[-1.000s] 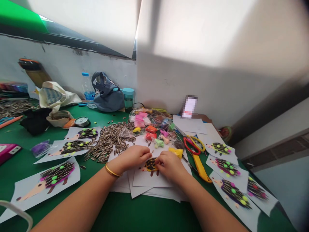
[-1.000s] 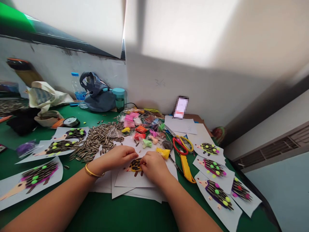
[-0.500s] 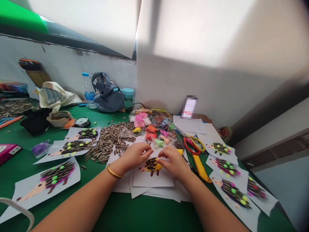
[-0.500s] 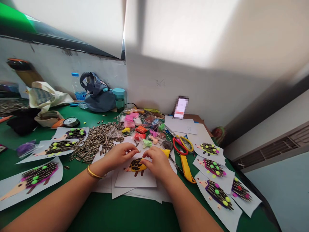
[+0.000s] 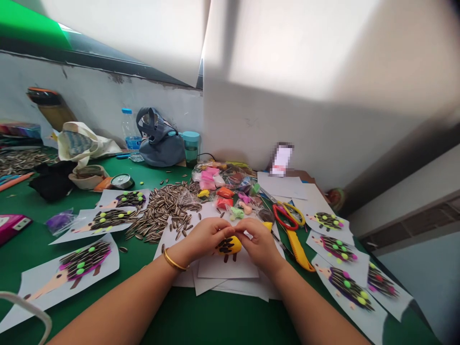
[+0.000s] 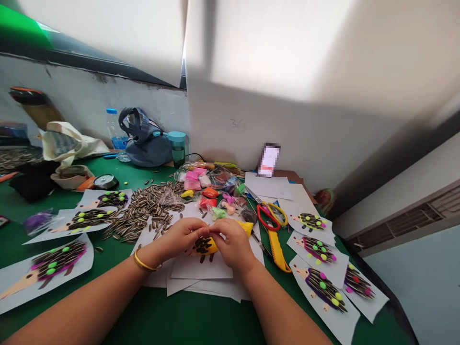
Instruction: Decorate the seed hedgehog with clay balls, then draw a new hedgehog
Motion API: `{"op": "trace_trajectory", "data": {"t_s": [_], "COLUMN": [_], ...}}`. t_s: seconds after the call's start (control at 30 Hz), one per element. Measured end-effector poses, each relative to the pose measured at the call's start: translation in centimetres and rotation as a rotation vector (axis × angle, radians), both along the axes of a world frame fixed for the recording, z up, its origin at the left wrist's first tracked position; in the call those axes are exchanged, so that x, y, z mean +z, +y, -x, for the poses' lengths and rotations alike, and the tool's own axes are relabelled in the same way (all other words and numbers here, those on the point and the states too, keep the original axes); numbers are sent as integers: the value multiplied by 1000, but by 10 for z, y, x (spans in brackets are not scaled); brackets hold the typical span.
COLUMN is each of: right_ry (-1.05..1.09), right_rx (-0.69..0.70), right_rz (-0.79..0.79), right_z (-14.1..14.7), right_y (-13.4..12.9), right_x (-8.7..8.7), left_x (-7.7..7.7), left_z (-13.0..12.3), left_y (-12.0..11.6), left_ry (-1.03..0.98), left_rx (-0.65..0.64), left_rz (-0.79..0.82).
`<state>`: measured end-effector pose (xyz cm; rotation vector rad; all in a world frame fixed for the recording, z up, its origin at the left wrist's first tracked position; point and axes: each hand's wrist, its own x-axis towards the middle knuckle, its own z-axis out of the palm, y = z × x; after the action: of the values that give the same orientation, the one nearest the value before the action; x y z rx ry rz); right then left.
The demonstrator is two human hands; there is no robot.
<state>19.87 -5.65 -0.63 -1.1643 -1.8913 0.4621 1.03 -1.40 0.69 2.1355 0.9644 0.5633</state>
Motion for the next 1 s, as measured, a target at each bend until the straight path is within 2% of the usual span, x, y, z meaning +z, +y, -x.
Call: {"op": "trace_trajectory", "data": {"t_s": [0.2, 0.5, 0.7, 1.0], "right_ry": [-113, -192, -209, -197], "right_rx": [-151, -90, -102, -111], "right_rz": [14, -3, 8, -29], "right_z": [-8, -2, -2, -1], "right_y": [10, 10, 10, 9], "right_x": [-4, -9, -8, -9], "left_x": [-2, -9, -13, -4], "left_z": [1, 6, 11, 14], "left_y": [5, 12, 18, 15], "left_ry": [61, 448, 558, 571], "left_rx": [130, 267, 310, 377], "left_rz": [-126, -455, -515, -605]}}
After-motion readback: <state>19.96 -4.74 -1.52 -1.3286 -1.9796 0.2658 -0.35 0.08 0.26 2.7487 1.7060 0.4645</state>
